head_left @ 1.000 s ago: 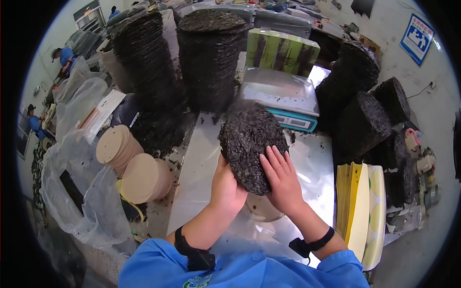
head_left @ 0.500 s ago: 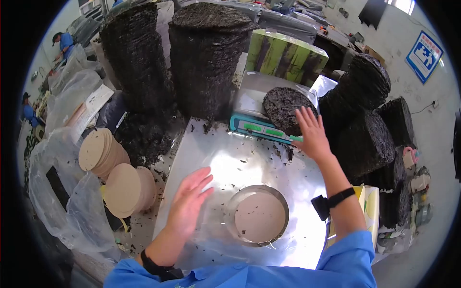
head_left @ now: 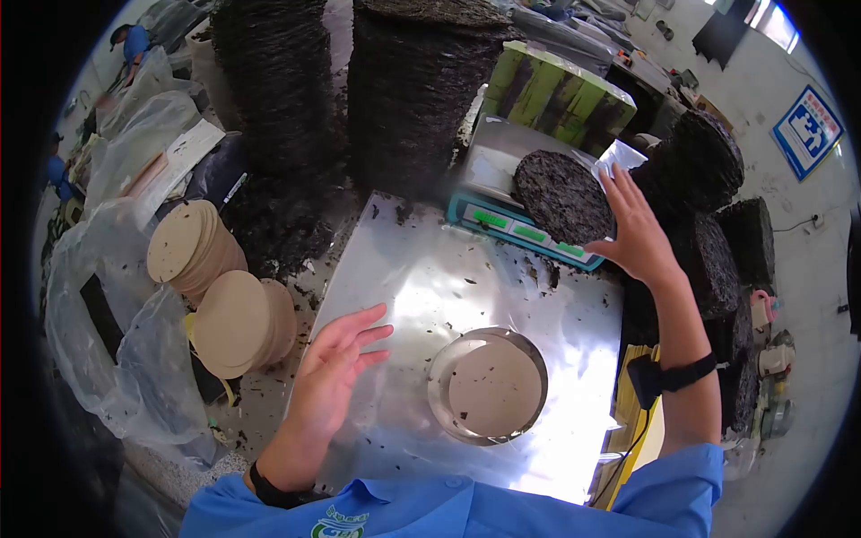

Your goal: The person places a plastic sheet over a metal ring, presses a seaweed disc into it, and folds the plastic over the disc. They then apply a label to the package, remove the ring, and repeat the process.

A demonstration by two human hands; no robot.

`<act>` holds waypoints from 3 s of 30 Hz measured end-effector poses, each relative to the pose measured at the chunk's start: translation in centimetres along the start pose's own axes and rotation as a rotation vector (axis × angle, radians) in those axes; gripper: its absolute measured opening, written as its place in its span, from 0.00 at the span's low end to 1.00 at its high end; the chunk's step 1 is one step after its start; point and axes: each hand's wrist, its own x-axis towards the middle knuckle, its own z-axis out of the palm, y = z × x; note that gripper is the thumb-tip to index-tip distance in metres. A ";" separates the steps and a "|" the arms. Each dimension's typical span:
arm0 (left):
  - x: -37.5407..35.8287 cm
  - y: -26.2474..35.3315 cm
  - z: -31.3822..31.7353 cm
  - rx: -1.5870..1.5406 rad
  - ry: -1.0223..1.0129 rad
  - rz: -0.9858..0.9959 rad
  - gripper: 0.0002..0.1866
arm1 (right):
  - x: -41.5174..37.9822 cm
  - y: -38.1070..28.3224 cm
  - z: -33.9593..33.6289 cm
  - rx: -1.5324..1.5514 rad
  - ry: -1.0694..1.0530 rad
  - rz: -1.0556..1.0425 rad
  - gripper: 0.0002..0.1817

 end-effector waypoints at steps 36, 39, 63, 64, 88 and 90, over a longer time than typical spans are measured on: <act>3.1 -6.0 9.1 1.898 -0.799 0.202 0.58 | -20.5 -12.7 2.7 0.468 -0.475 -0.118 0.46; 4.7 -8.0 9.7 2.049 -0.846 0.164 0.63 | -17.4 -14.5 5.4 0.201 -0.565 -0.061 0.50; 2.3 -7.5 6.8 1.319 -0.697 0.780 0.30 | 0.5 -0.4 9.3 0.227 0.203 0.082 0.26; 4.2 -9.3 6.1 1.388 -0.608 0.652 0.33 | -1.3 -1.5 6.8 0.360 0.214 0.161 0.26; 4.0 -11.8 1.6 0.978 -0.280 0.145 0.33 | -18.6 -19.0 10.8 0.216 -0.168 -0.219 0.51; 4.9 -13.2 1.3 1.018 -0.289 0.201 0.31 | -18.7 -18.9 11.4 0.206 -0.203 -0.210 0.51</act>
